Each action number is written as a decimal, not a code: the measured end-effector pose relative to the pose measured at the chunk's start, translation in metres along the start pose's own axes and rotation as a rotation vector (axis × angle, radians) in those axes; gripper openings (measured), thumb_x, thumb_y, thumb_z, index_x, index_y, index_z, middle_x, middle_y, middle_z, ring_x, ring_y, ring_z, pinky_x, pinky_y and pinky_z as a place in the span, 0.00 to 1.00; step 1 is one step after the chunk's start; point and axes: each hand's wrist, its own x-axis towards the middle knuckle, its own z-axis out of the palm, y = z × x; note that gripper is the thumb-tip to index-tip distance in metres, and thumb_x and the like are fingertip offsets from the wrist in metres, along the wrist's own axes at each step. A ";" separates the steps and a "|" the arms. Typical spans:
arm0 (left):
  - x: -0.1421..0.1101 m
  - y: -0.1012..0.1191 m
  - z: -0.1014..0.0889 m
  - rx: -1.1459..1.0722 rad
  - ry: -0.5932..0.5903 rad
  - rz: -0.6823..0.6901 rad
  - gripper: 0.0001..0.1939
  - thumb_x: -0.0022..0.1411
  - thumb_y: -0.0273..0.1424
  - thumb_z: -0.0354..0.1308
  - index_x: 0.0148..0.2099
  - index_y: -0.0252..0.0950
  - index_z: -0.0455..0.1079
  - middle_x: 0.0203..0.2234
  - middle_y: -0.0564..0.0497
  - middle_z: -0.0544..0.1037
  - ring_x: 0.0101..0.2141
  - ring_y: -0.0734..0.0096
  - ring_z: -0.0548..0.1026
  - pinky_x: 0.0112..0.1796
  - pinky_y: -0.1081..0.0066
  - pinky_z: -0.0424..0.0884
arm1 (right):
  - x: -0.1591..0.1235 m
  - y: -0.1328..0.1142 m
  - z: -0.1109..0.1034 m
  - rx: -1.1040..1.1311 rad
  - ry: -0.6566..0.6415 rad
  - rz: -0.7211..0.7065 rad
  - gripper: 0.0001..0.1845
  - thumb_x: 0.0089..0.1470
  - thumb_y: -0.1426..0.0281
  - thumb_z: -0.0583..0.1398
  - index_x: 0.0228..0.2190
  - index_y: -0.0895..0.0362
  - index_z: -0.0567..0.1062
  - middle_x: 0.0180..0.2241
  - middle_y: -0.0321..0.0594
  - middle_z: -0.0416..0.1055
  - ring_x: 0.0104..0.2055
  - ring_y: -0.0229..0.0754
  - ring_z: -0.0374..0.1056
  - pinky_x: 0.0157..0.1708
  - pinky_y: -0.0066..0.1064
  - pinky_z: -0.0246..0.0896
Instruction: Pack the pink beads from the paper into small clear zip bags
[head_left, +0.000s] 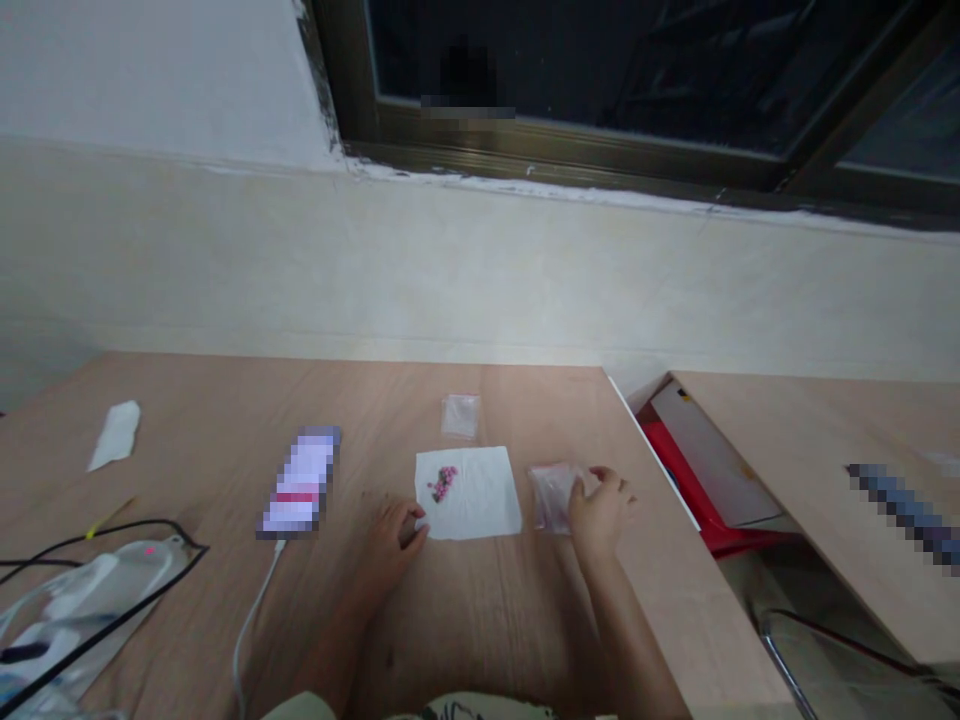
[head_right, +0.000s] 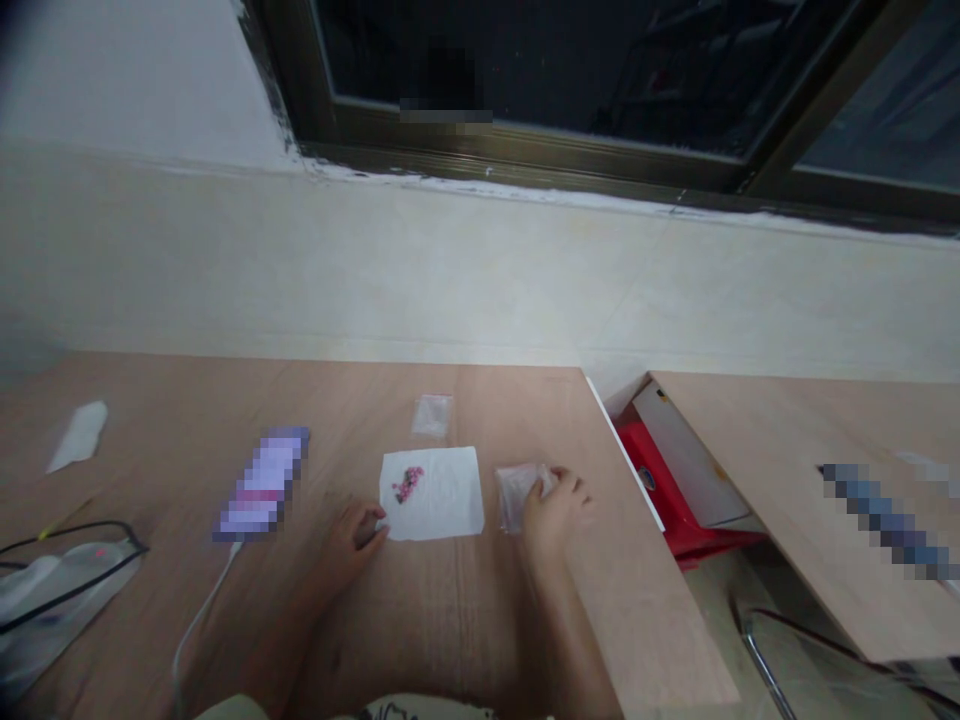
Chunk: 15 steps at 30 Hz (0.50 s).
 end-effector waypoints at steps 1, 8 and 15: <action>0.000 0.000 0.000 -0.003 0.002 0.004 0.05 0.50 0.30 0.52 0.33 0.38 0.64 0.31 0.50 0.71 0.36 0.65 0.68 0.38 0.64 0.65 | -0.001 -0.016 0.005 0.067 -0.028 -0.086 0.16 0.44 0.71 0.51 0.36 0.63 0.68 0.37 0.55 0.65 0.41 0.55 0.57 0.37 0.40 0.47; -0.001 -0.003 0.001 -0.008 -0.012 0.014 0.05 0.51 0.29 0.51 0.33 0.38 0.63 0.32 0.50 0.71 0.37 0.65 0.68 0.39 0.64 0.64 | -0.005 -0.121 0.070 0.119 -0.422 -0.603 0.20 0.45 0.79 0.51 0.43 0.61 0.67 0.46 0.48 0.63 0.49 0.47 0.53 0.46 0.35 0.42; -0.002 -0.002 0.001 -0.031 -0.032 -0.023 0.04 0.51 0.30 0.51 0.32 0.39 0.64 0.32 0.50 0.71 0.38 0.63 0.68 0.40 0.62 0.63 | 0.005 -0.124 0.082 0.144 -0.486 -0.559 0.13 0.49 0.78 0.49 0.27 0.61 0.73 0.32 0.49 0.71 0.40 0.45 0.60 0.44 0.36 0.45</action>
